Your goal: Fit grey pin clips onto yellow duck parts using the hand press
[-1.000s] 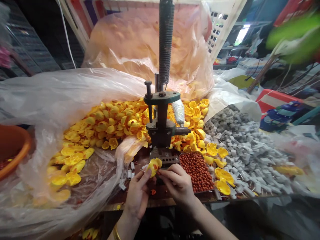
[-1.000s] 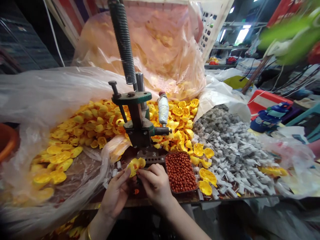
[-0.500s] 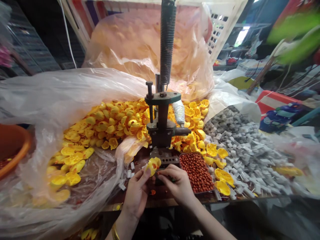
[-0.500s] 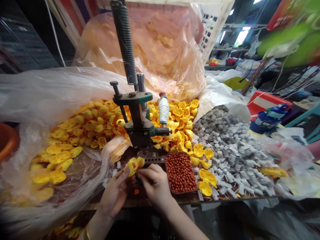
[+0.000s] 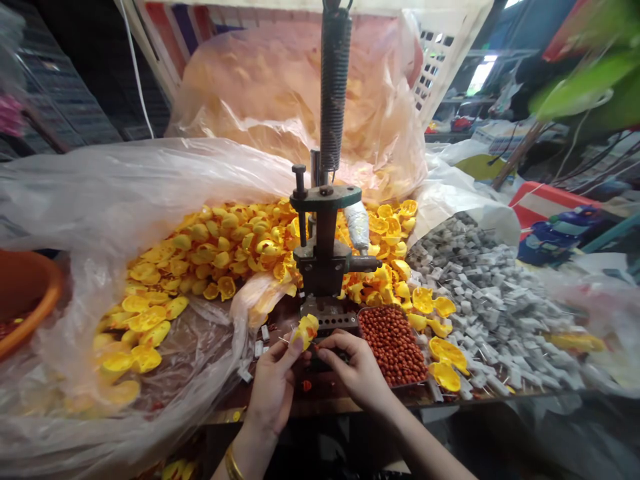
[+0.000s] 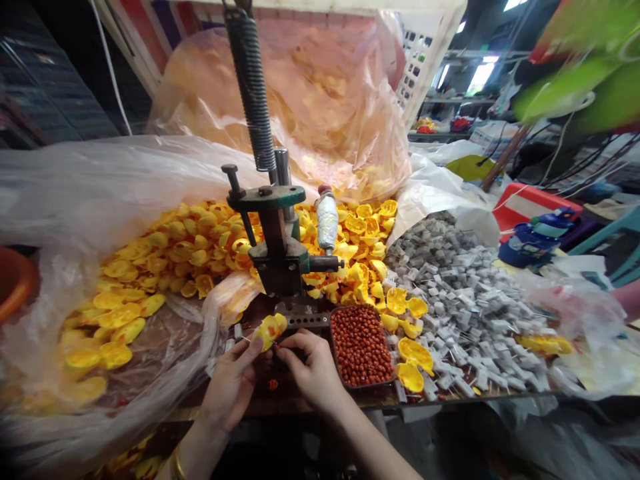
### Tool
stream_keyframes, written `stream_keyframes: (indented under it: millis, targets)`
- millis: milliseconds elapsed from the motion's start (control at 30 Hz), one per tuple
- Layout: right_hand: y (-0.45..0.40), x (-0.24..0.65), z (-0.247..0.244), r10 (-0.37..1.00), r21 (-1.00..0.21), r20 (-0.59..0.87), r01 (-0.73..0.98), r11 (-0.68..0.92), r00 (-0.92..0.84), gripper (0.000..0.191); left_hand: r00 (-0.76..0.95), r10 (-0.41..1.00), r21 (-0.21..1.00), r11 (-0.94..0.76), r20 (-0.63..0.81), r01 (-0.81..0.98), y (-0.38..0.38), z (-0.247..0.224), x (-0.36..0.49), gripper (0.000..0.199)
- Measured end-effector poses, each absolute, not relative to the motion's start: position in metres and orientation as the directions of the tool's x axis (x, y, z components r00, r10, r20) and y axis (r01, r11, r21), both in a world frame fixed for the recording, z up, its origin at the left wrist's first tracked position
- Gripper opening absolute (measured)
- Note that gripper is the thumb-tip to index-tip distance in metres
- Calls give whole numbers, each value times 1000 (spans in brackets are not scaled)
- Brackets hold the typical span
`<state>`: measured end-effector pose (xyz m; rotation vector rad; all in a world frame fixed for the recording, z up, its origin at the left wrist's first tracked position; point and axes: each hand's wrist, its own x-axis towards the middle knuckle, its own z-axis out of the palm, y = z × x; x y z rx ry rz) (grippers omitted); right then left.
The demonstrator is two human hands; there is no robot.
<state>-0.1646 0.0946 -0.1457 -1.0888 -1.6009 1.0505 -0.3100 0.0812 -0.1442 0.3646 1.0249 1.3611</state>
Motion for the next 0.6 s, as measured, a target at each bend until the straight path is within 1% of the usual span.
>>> stream_keyframes:
  millis: [233,467,600]
  targets:
    - [95,-167,-143,963,-959,179,181,216,-200,15,-123,909,736,236,-398,-635,81,-141,-311,36]
    - [97,-164,-141,970,-968,103,203,149,-221,15,-102,923,784,252,-370,-568,86,-145,-315,40]
    - [96,-163,-144,962,-938,139,279,204,-236,15,-131,929,839,245,-347,-486,86,-147,-318,42]
